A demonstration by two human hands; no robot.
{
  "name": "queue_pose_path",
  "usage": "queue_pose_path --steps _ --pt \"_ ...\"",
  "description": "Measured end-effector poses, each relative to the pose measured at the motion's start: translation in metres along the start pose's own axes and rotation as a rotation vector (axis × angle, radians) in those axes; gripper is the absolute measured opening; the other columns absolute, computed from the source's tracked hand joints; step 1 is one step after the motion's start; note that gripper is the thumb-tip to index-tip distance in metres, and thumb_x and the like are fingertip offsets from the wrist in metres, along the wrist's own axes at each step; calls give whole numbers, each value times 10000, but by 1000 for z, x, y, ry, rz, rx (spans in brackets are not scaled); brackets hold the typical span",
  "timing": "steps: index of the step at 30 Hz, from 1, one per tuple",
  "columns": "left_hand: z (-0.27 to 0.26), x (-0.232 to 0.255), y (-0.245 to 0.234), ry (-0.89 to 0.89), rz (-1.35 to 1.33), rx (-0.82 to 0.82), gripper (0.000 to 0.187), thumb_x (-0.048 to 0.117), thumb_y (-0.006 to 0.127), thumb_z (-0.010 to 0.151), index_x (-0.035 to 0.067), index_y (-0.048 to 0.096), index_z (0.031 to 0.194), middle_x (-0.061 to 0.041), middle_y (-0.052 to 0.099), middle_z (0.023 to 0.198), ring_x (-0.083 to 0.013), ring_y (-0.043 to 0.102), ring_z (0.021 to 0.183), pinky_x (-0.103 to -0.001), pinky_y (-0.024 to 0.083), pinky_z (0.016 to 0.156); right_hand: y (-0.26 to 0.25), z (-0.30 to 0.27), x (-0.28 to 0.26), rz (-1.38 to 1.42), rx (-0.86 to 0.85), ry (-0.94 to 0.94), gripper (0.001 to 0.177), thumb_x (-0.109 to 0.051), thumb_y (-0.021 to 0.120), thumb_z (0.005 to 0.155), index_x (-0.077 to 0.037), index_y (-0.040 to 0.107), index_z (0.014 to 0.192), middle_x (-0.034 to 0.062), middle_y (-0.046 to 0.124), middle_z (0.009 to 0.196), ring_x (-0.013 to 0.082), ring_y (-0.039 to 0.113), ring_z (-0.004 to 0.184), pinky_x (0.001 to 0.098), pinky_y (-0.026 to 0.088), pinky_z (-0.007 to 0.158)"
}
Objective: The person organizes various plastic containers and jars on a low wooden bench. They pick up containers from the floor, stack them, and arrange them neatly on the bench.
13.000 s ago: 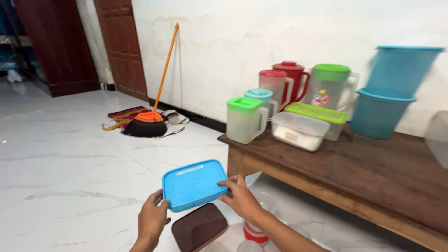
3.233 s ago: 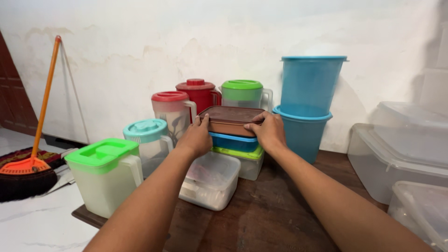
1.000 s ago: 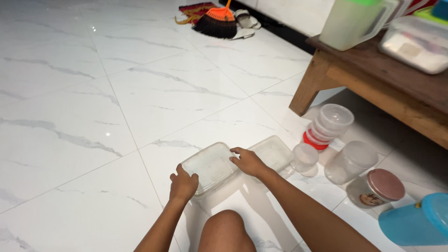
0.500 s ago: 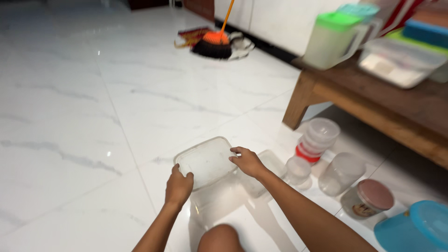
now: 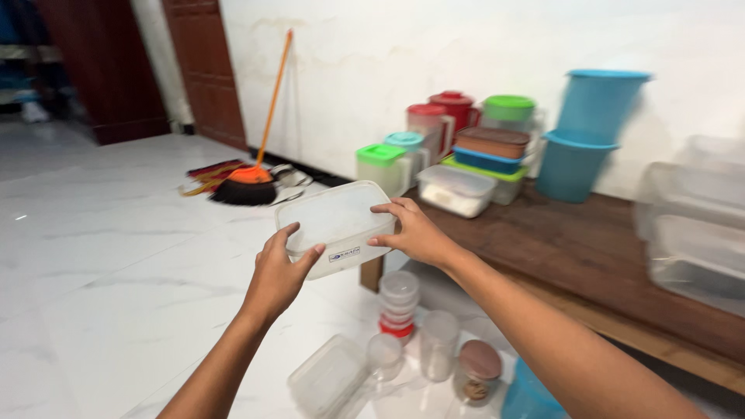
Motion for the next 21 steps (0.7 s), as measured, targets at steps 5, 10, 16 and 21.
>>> queue_pose_path --steps 5,10,16,21 --pt "8 55 53 29 -99 -91 590 370 749 863 29 595 1320 -244 666 1286 -368 633 1215 -447 507 999 -76 -50 20 -75 247 63 486 -262 858 774 -123 691 1208 95 587 1270 216 598 943 348 545 890" --pt "9 90 116 -74 -197 -258 448 304 716 896 67 575 1250 -209 727 978 -373 739 856 -466 569 775 -125 -99 66 3 465 216 405 -281 851 762 -87 660 1063 49 669 1143 181 661 936 357 577 808" --pt "19 129 188 181 -159 -220 407 276 746 887 73 579 1197 -200 688 859 -349 689 834 -446 526 785 -166 -156 123 -59 644 327 377 -288 860 772 -89 653 1016 64 662 1167 206 668 1007 376 579 824" --pt "32 154 226 398 -183 -122 394 207 730 887 44 565 1206 -241 646 1144 -439 634 1048 -496 507 857 -182 -163 146 -20 754 341 386 -281 850 764 -87 639 1023 81 626 1206 183 660 1033 362 593 806"
Point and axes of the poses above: each hand's wrist, its own z-axis towards the middle knuckle, its own y-axis out of the palm, x = y × z, the point moved 9 cm from there along z, towards the middle knuckle
